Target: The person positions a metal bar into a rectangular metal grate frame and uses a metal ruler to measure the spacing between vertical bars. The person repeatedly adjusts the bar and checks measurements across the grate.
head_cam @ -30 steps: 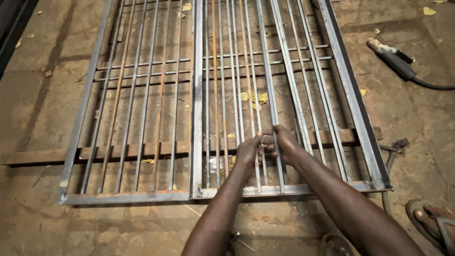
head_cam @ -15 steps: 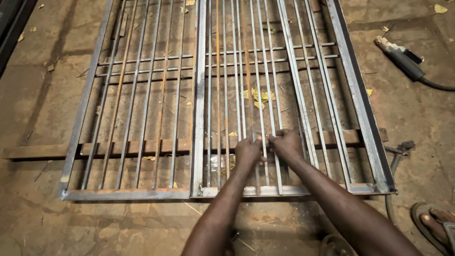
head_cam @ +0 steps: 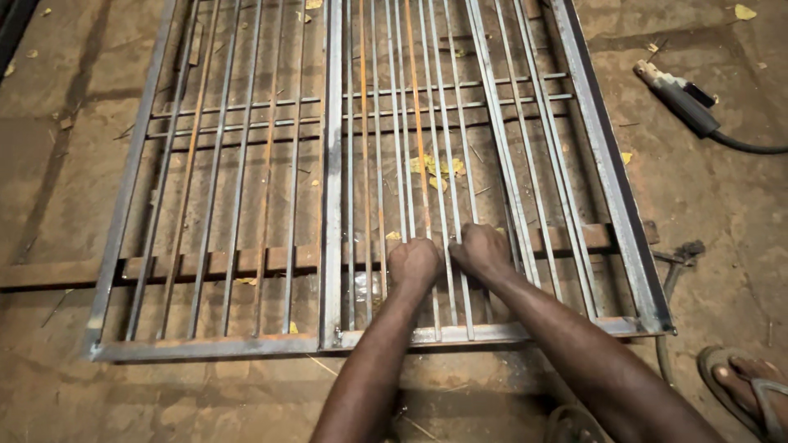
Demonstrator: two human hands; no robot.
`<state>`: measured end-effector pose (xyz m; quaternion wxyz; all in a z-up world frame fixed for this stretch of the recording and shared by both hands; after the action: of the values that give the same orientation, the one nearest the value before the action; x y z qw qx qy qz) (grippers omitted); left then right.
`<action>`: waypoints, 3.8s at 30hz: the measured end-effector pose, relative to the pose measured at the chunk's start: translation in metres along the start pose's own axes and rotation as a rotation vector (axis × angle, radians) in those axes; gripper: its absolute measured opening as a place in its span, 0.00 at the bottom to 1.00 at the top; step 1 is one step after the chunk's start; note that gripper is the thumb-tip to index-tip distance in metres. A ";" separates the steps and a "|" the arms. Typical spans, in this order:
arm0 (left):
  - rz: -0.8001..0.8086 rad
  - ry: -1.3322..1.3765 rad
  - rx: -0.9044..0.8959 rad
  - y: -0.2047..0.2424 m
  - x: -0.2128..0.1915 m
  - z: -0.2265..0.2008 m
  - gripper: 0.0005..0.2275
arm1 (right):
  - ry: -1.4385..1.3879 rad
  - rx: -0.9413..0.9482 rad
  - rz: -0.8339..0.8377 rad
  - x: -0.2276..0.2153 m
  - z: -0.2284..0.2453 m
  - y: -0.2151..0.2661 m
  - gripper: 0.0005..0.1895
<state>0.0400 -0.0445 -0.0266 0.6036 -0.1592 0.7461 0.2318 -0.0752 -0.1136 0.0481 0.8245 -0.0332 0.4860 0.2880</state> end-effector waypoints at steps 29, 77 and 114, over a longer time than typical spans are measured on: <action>0.160 0.881 -0.272 0.081 -0.001 -0.140 0.13 | -0.762 0.378 0.256 -0.006 -0.204 -0.004 0.37; 0.153 0.830 -0.305 0.077 0.000 -0.095 0.18 | -1.412 0.537 0.185 -0.053 -0.148 0.040 0.18; 0.403 1.111 -0.407 0.077 -0.014 -0.071 0.07 | -1.006 0.488 0.306 0.002 -0.117 0.053 0.23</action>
<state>-0.0552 -0.0180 0.0109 0.0277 -0.2239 0.9047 0.3613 -0.1930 -0.1074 -0.0035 0.8868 0.3697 0.0858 0.2639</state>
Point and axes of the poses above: each hand's wrist, its own y-axis away from the middle knuckle, its own x-axis out of the palm, z = x × y, the point moved 2 cm from there along -y, towards the middle knuckle, and after that the axes turned 13 degrees about -y, right-handed, at the moved point
